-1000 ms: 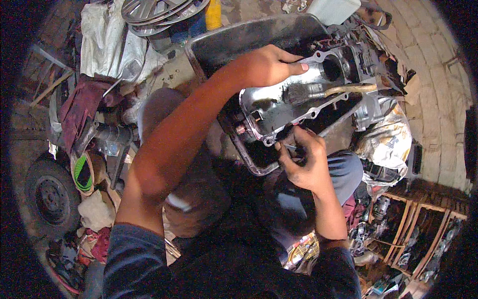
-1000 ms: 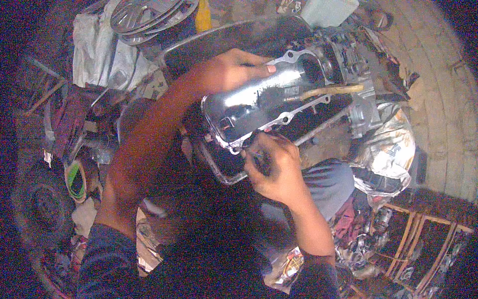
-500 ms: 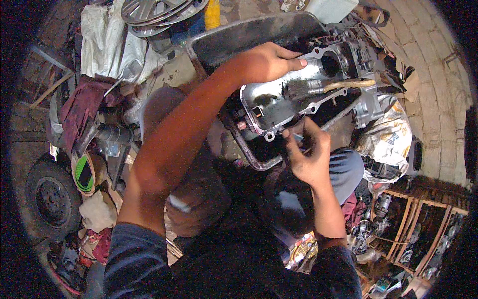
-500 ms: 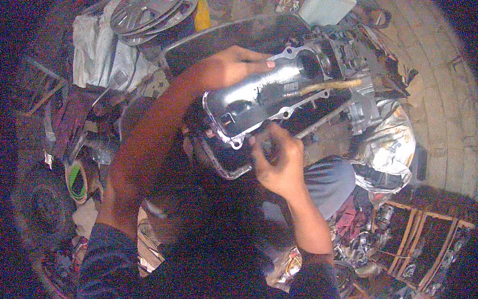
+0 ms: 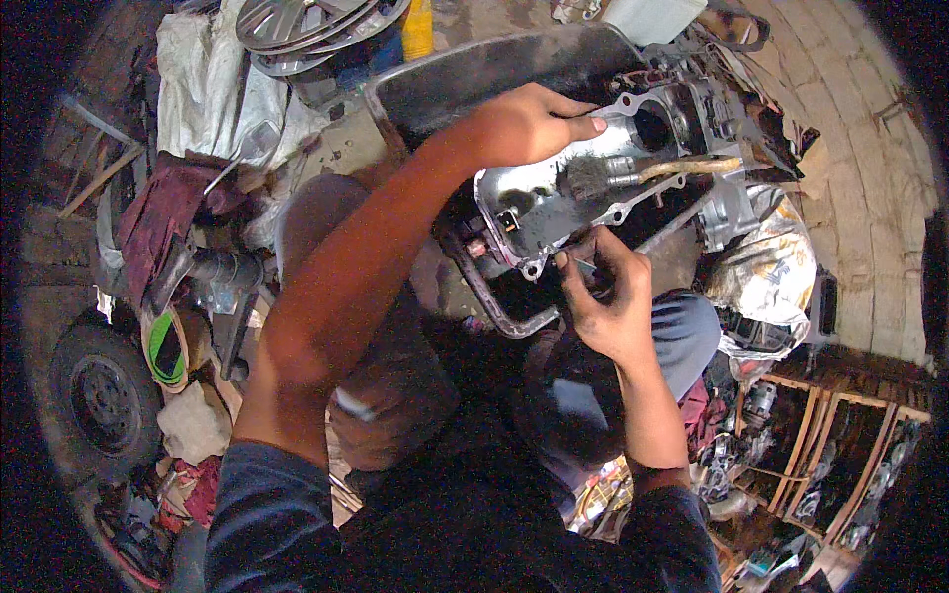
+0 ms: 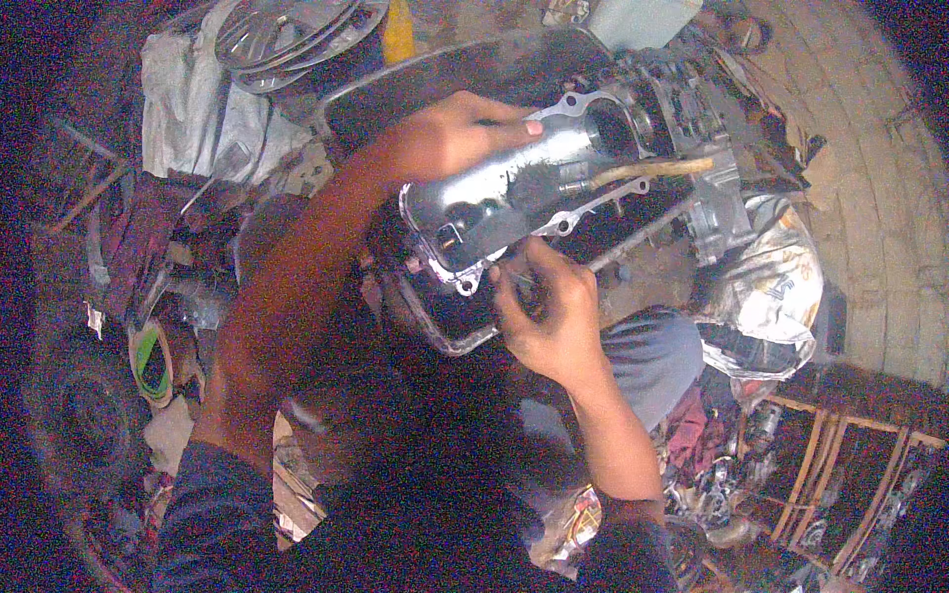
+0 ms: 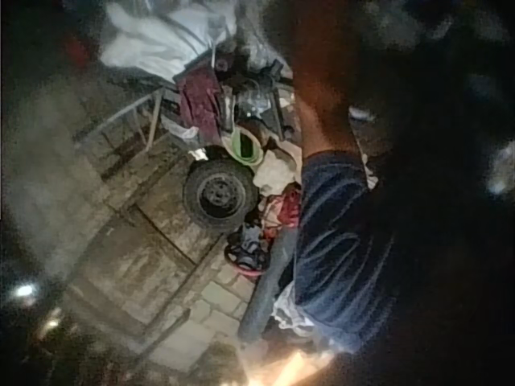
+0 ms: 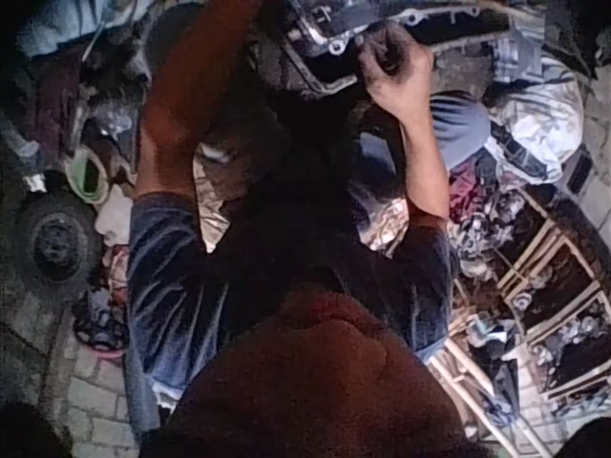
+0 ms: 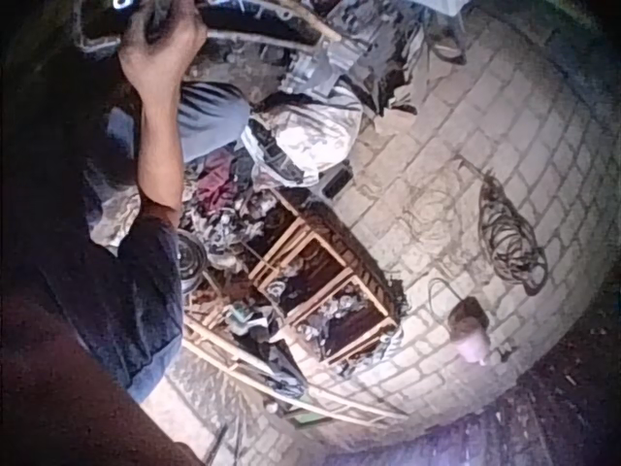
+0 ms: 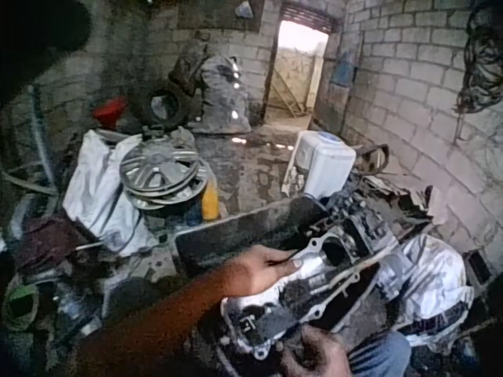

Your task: The person scrubs a metallic engine part with a brush and a cloth in a cluttered workshop. They repeatedly scrub the surface and wipe it down.

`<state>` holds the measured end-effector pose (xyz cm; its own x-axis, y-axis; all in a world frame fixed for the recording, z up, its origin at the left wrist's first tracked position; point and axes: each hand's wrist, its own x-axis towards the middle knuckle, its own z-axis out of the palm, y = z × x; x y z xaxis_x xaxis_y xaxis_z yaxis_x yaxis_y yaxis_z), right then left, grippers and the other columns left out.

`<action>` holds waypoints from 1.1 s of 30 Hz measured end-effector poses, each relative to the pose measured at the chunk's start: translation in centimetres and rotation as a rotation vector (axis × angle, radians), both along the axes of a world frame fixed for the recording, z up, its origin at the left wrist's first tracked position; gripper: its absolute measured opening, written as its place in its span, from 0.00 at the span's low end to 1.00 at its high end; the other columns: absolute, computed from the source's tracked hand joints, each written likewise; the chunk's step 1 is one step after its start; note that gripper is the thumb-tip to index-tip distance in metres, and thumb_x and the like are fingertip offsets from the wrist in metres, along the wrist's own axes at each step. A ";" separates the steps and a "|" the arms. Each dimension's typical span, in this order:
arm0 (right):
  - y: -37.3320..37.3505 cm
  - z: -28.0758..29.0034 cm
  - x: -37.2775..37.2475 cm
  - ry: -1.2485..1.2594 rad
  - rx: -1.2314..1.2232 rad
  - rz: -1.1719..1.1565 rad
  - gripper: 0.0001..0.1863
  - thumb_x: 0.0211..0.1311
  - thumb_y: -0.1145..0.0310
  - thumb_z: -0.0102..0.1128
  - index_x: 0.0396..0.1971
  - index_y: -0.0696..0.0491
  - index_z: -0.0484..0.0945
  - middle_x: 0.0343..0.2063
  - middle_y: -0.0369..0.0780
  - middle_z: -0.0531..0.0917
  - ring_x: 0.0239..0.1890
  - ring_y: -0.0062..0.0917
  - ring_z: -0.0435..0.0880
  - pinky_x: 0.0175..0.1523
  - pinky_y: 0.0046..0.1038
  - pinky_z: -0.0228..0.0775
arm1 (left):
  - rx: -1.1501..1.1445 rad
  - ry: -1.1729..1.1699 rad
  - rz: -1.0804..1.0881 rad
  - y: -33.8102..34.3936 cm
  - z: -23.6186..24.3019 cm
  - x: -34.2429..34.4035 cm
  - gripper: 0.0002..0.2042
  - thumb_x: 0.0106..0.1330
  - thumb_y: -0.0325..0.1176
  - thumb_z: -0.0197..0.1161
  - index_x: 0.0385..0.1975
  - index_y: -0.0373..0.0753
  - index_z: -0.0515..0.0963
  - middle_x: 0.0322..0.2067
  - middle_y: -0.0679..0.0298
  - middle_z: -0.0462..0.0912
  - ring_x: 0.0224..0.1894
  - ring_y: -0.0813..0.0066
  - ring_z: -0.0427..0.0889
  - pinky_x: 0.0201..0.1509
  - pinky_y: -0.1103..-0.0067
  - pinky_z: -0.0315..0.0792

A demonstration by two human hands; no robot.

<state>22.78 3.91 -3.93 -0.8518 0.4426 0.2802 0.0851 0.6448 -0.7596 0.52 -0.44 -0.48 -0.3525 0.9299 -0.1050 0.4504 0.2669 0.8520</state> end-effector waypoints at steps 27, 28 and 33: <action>1.0 0.7 0.2 -0.007 0.142 0.179 0.08 0.53 0.80 0.66 0.25 0.60 0.74 0.19 0.42 0.75 0.22 0.26 0.74 0.31 0.30 0.65 | 0.062 -0.087 -0.064 1.1 -2.1 -0.8 0.30 0.69 0.61 0.61 0.62 0.45 0.80 0.57 0.49 0.84 0.59 0.54 0.82 0.65 0.69 0.70; 0.9 0.4 0.2 0.015 0.147 0.187 0.08 0.53 0.81 0.66 0.25 0.61 0.74 0.20 0.43 0.75 0.22 0.25 0.74 0.29 0.29 0.63 | 0.063 -0.089 -0.069 1.1 -2.1 -0.9 0.30 0.69 0.61 0.61 0.62 0.45 0.80 0.57 0.48 0.83 0.59 0.54 0.82 0.65 0.69 0.70; 0.3 0.6 0.3 -0.050 0.008 0.050 0.06 0.53 0.81 0.65 0.25 0.61 0.74 0.21 0.43 0.76 0.23 0.25 0.75 0.30 0.29 0.64 | 0.033 -0.149 -0.108 0.9 -1.8 -1.3 0.30 0.70 0.61 0.61 0.62 0.44 0.80 0.57 0.48 0.84 0.59 0.54 0.82 0.65 0.69 0.70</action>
